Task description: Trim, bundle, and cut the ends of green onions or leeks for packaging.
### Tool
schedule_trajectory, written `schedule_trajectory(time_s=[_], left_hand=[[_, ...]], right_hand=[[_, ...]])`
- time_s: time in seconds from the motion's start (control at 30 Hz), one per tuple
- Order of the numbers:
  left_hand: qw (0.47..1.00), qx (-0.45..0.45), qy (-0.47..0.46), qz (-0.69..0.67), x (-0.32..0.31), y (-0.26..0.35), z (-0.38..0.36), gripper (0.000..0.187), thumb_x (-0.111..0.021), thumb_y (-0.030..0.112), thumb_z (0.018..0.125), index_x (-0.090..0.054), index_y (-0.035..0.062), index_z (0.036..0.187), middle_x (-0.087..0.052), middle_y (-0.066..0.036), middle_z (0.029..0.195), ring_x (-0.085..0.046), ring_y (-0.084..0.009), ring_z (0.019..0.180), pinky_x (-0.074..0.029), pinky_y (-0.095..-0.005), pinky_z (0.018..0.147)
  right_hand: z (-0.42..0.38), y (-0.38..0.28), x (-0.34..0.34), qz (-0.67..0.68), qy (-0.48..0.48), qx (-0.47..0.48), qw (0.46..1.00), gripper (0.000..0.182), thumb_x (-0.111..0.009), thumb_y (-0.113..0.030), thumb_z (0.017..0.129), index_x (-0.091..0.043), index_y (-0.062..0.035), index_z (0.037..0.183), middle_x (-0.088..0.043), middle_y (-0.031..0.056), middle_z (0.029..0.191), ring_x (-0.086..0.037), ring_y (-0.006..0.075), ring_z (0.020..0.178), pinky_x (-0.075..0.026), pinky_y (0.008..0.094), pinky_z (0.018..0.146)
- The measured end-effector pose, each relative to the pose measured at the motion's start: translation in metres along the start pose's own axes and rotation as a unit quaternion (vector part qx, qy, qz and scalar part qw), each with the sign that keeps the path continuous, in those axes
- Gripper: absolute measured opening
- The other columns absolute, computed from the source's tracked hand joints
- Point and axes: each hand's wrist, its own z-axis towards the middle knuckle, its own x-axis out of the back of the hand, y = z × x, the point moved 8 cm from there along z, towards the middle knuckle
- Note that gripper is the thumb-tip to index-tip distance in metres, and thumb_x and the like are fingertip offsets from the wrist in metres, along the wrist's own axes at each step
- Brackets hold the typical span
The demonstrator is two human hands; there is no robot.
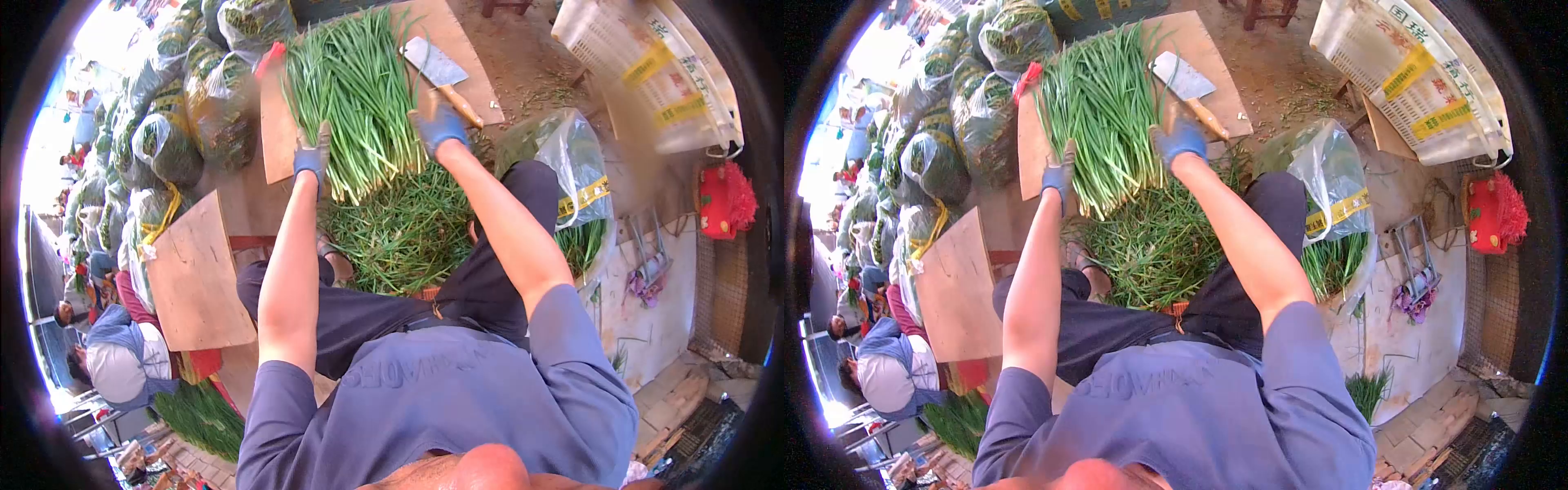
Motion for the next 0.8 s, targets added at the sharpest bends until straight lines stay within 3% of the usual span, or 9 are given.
schedule_trajectory(time_s=[0.13,0.27,0.3,0.43,0.5,0.6,0.67,0.73,0.8], left_hand=[[0.987,-0.015,-0.033,0.158,-0.021,0.044,-0.018,0.121,-0.054,0.083,0.070,-0.015,0.0041,0.153,-0.018,-0.024,0.157,-0.024,-0.0351,0.144,-0.025,-0.0421,0.117],[0.984,-0.095,-0.138,-0.068,-0.037,0.049,-0.019,0.080,-0.075,0.031,0.082,-0.037,-0.0020,0.144,-0.061,-0.013,0.128,-0.059,-0.0247,0.113,-0.045,-0.0360,0.099],[0.984,-0.094,-0.144,-0.053,-0.036,0.047,-0.017,0.083,-0.073,0.036,0.083,-0.033,-0.0005,0.146,-0.057,-0.015,0.132,-0.057,-0.0265,0.115,-0.044,-0.0359,0.100],[0.989,-0.074,-0.067,0.113,-0.024,0.032,-0.011,0.094,-0.065,0.053,0.086,-0.019,0.0053,0.153,-0.044,-0.022,0.144,-0.050,-0.0335,0.126,-0.040,-0.0355,0.104],[0.981,-0.167,-0.052,0.080,-0.018,0.031,-0.002,0.080,-0.059,0.045,0.093,-0.023,0.0053,0.152,-0.042,-0.022,0.146,-0.046,-0.0334,0.131,-0.037,-0.0346,0.107],[0.964,-0.259,0.019,-0.061,0.008,0.043,-0.009,0.060,-0.057,0.030,0.096,-0.034,0.0048,0.146,-0.049,-0.018,0.139,-0.053,-0.0296,0.123,-0.041,-0.0338,0.104],[0.923,-0.310,-0.005,-0.228,0.015,0.094,-0.054,0.047,-0.055,0.020,0.098,-0.044,0.0045,0.140,-0.055,-0.016,0.134,-0.058,-0.0267,0.117,-0.044,-0.0331,0.101],[0.909,-0.355,-0.082,-0.202,-0.010,0.173,-0.140,0.035,-0.058,0.016,0.096,-0.055,0.0039,0.128,-0.063,-0.013,0.123,-0.062,-0.0235,0.108,-0.048,-0.0327,0.096],[0.888,-0.396,-0.221,-0.072,-0.062,0.252,-0.245,0.025,-0.063,0.019,0.092,-0.065,0.0030,0.111,-0.068,-0.013,0.109,-0.065,-0.0236,0.098,-0.051,-0.0332,0.089]], right_hand=[[-0.003,-0.033,-0.056,0.026,-0.153,0.006,0.988,0.060,-0.066,-0.037,0.083,-0.052,0.0016,0.126,-0.061,0.0275,0.118,-0.059,0.0415,0.110,-0.047,0.0461,0.094],[-0.026,-0.062,-0.086,0.028,-0.090,0.092,0.991,0.039,-0.054,-0.016,0.086,-0.055,-0.0015,0.123,-0.065,0.0251,0.104,-0.063,0.0419,0.096,-0.050,0.0503,0.083],[-0.023,-0.056,-0.113,-0.035,-0.087,0.127,0.987,0.047,-0.050,-0.011,0.085,-0.050,-0.0024,0.130,-0.066,0.0255,0.102,-0.065,0.0408,0.093,-0.050,0.0506,0.082],[-0.048,-0.051,-0.034,-0.006,-0.168,0.019,0.986,0.080,-0.059,-0.043,0.088,-0.025,-0.0057,0.150,-0.045,0.0259,0.140,-0.048,0.0415,0.124,-0.039,0.0465,0.104],[-0.076,-0.048,0.022,0.065,-0.037,0.081,0.994,0.073,-0.057,-0.049,0.090,-0.036,-0.0045,0.145,-0.049,0.0268,0.135,-0.048,0.0428,0.124,-0.038,0.0477,0.104],[-0.150,-0.007,0.175,0.323,0.058,0.149,0.933,0.041,-0.060,-0.036,0.094,-0.062,-0.0015,0.116,-0.065,0.0159,0.094,-0.062,0.0257,0.084,-0.049,0.0355,0.073],[-0.196,0.065,0.199,0.569,0.052,-0.015,0.821,0.019,-0.062,-0.020,0.095,-0.069,-0.0019,0.092,-0.058,-0.0013,0.066,-0.050,0.0051,0.055,-0.040,0.0225,0.048],[-0.244,0.171,0.202,0.467,0.092,-0.223,0.851,0.025,-0.062,-0.025,0.095,-0.069,-0.0009,0.093,-0.061,-0.0008,0.070,-0.053,0.0065,0.063,-0.044,0.0225,0.057],[-0.278,0.258,0.211,0.122,0.116,-0.222,0.960,0.028,-0.062,-0.025,0.091,-0.064,-0.0059,0.112,-0.068,0.0138,0.101,-0.065,0.0308,0.088,-0.051,0.0375,0.078]])
